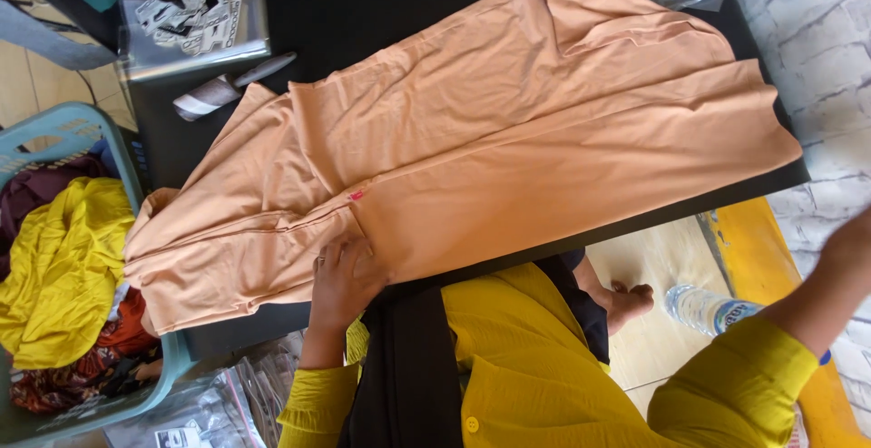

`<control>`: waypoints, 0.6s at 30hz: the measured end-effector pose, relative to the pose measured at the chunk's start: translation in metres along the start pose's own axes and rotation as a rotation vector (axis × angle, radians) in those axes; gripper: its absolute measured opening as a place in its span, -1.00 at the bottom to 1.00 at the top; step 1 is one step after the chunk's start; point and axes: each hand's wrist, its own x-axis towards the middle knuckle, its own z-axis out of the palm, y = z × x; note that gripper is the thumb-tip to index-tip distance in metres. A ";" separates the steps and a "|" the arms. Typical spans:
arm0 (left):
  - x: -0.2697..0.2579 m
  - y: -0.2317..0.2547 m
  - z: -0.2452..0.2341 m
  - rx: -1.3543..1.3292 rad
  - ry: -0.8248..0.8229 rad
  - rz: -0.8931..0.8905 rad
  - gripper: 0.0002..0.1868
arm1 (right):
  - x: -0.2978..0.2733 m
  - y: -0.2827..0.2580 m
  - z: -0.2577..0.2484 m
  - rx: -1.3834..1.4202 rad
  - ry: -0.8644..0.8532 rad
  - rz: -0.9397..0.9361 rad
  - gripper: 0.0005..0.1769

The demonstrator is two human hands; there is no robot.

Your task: Using a lint roller to clean a peach-colored garment and then folding it neatly on a table.

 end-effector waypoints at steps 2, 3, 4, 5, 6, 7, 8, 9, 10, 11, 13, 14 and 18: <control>0.000 -0.004 0.003 0.109 0.189 0.024 -0.32 | -0.023 -0.095 -0.011 0.009 0.274 -0.384 -0.36; 0.004 -0.005 0.000 0.112 0.194 0.010 -0.32 | -0.039 -0.148 -0.003 0.018 0.269 -0.396 -0.36; 0.006 -0.005 -0.004 0.184 0.252 -0.004 -0.30 | -0.061 -0.201 0.000 0.097 0.150 -0.506 -0.36; 0.007 -0.007 -0.008 0.256 0.309 -0.018 -0.28 | -0.087 -0.254 -0.004 0.178 0.031 -0.617 -0.35; 0.005 -0.011 -0.011 0.262 0.313 -0.038 -0.28 | -0.103 -0.308 0.002 0.189 0.024 -0.634 -0.35; 0.002 -0.016 -0.015 0.234 0.321 -0.056 -0.30 | -0.127 -0.359 0.002 0.312 -0.148 -0.801 -0.32; -0.002 -0.021 -0.020 0.210 0.329 -0.077 -0.32 | -0.161 -0.407 -0.005 0.442 -0.324 -0.968 -0.27; -0.006 -0.030 -0.020 0.219 0.333 -0.100 -0.32 | -0.181 -0.431 -0.004 0.456 -0.335 -0.986 -0.27; -0.013 -0.040 -0.019 0.263 0.356 -0.106 -0.28 | -0.204 -0.454 -0.004 0.277 -0.478 -0.959 -0.16; -0.020 -0.050 -0.019 0.307 0.378 -0.112 -0.23 | -0.227 -0.476 -0.005 0.094 -0.614 -0.926 -0.05; -0.027 -0.047 -0.028 0.338 0.293 -0.178 -0.11 | -0.239 -0.492 -0.001 0.008 -0.659 -0.957 -0.06; -0.032 -0.044 -0.032 0.350 0.196 -0.227 0.01 | -0.246 -0.496 0.000 -0.097 -0.702 -0.966 -0.06; -0.022 -0.029 -0.020 0.288 0.102 -0.308 -0.01 | -0.214 -0.485 -0.001 -0.092 -0.651 -0.997 -0.11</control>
